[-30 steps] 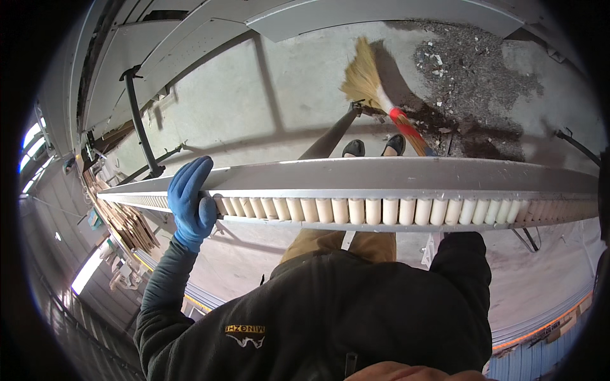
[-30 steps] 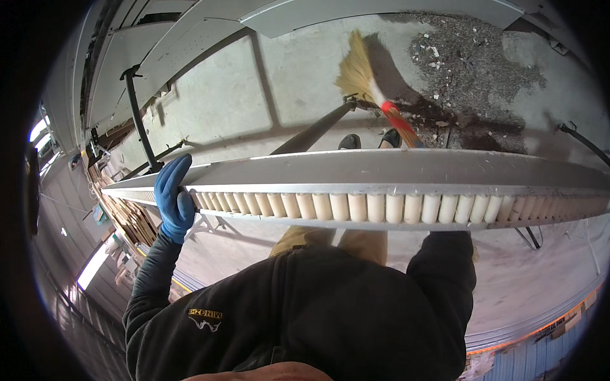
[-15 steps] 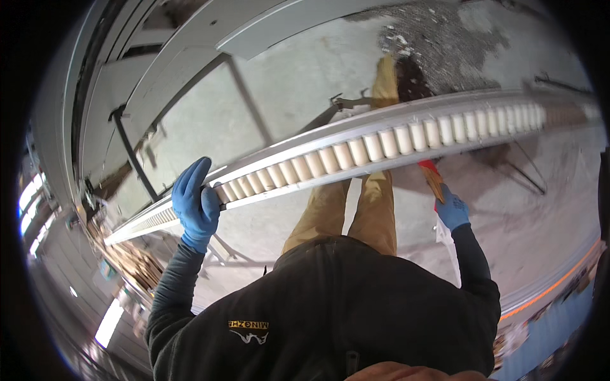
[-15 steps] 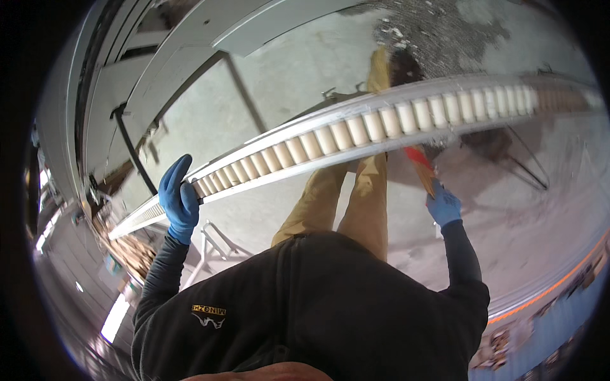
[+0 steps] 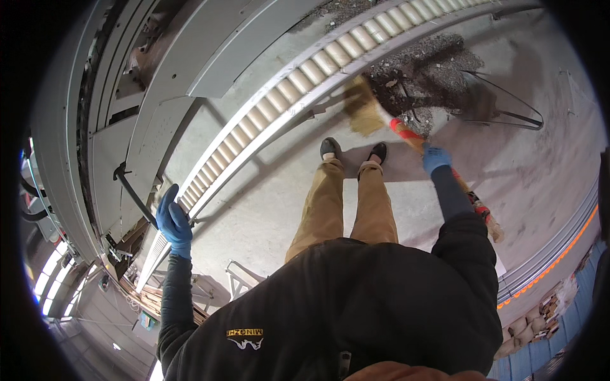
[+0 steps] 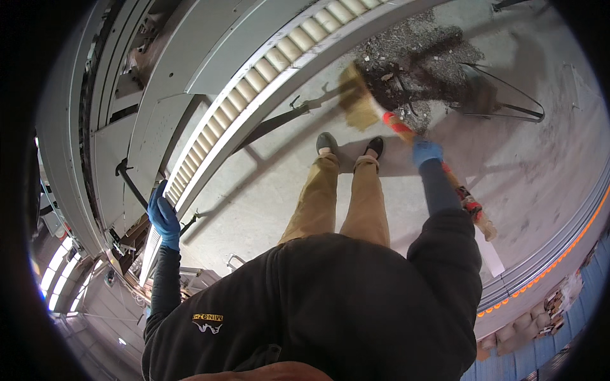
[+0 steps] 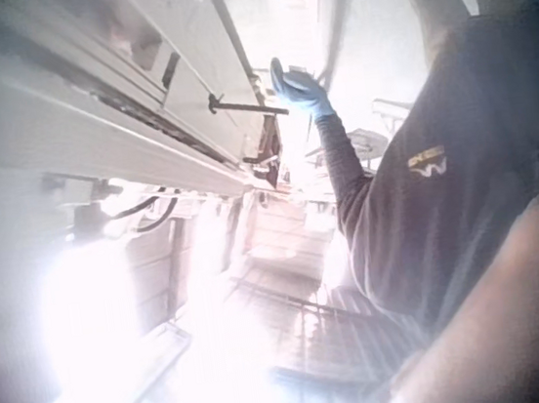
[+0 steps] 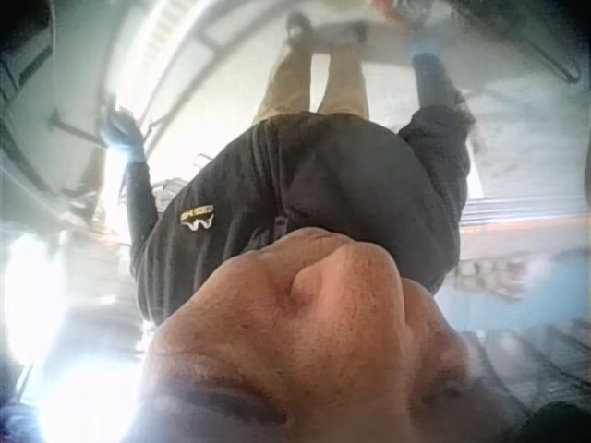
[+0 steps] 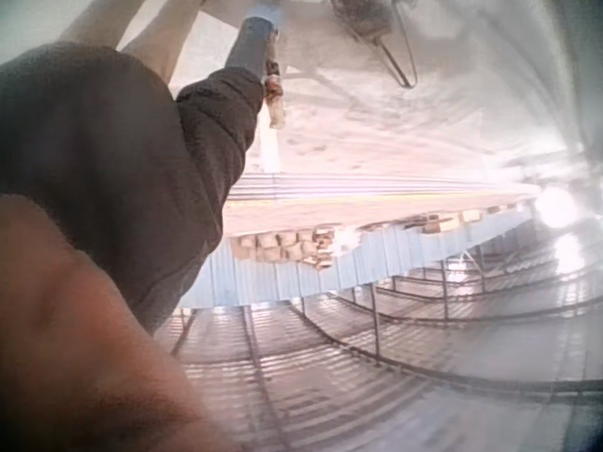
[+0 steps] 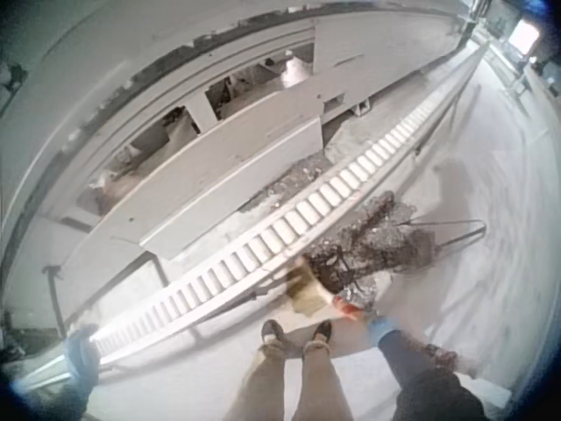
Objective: The person sweeps debris from a curved industrial machine surface using a broom, then uses a dustpan to collect the swept material and empties it into a large bag. The person wears blue gloves and works in a factory-like setting with visible machinery and storage bags.
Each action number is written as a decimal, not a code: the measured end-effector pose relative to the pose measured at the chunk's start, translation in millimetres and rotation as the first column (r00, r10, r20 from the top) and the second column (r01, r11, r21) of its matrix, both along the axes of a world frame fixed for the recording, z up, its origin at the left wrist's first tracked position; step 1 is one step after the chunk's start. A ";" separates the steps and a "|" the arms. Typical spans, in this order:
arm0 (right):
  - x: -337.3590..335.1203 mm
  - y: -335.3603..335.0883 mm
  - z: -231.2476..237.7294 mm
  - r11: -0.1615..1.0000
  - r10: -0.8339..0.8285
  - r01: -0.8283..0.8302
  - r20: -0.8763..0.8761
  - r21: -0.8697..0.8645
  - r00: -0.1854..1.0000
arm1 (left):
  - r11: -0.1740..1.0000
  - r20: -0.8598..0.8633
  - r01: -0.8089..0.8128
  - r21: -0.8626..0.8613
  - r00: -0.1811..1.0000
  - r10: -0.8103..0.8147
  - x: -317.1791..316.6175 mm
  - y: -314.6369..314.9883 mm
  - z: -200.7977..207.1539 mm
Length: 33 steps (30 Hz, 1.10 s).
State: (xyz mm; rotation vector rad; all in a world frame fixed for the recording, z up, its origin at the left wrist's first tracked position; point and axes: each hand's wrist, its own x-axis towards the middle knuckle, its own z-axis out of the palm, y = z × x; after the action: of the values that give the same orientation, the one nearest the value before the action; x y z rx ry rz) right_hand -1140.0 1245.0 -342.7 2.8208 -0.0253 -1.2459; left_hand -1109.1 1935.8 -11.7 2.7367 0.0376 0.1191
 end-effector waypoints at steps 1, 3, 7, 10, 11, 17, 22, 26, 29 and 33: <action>5.7 -18.5 11.3 0.998 -0.048 0.047 -0.023 -0.040 0.999 | 1.000 -0.003 0.010 0.025 1.000 -0.010 0.0 -0.8 0.2; 18.7 -43.4 32.2 0.986 -0.141 0.137 -0.034 -0.098 0.989 | 0.998 -0.002 0.028 0.062 1.000 -0.028 0.3 -1.8 1.8; 6.1 -73.7 83.6 0.995 -0.096 0.094 0.072 0.037 0.993 | 0.992 0.002 0.005 0.128 1.000 -0.006 -1.7 -2.8 6.0; -22.0 -86.4 126.1 0.974 -0.202 0.189 0.092 0.128 0.975 | 0.969 0.004 -0.052 0.242 0.999 0.053 -6.9 -2.6 5.4; -31.0 -88.1 138.9 0.954 -0.270 0.254 0.085 0.162 0.959 | 0.948 0.025 -0.071 0.309 0.997 0.067 -9.3 -3.2 4.2; -58.5 -66.2 182.7 0.821 -0.520 0.512 -0.041 0.253 0.853 | 0.670 0.384 -0.650 0.359 0.757 0.529 -36.8 -37.5 -14.6; -66.0 -64.5 220.7 0.704 -0.623 0.606 -0.086 0.372 0.777 | 0.570 0.149 -0.764 -0.303 0.553 0.820 -85.2 -178.3 -81.4; -57.0 -66.8 262.9 0.576 -0.682 0.679 -0.190 0.456 0.706 | 0.440 -0.622 -0.724 -0.531 0.686 0.377 -84.4 -318.3 -149.3; -48.4 -64.4 296.4 0.509 -0.704 0.653 -0.166 0.561 0.691 | 0.477 -0.790 -0.631 -0.612 0.454 -0.412 -20.2 -403.1 -173.2; -46.8 -71.4 335.7 0.481 -0.675 0.666 -0.243 0.570 0.696 | 0.442 -0.485 -0.220 -0.870 0.546 -0.683 44.1 -535.6 -168.4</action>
State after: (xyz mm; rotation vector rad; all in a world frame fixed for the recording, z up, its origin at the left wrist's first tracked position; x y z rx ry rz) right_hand -1186.8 1173.6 -6.9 3.5632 -1.0344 -1.5885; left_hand -1065.0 1400.2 -180.0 1.4303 -0.0830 -1.0210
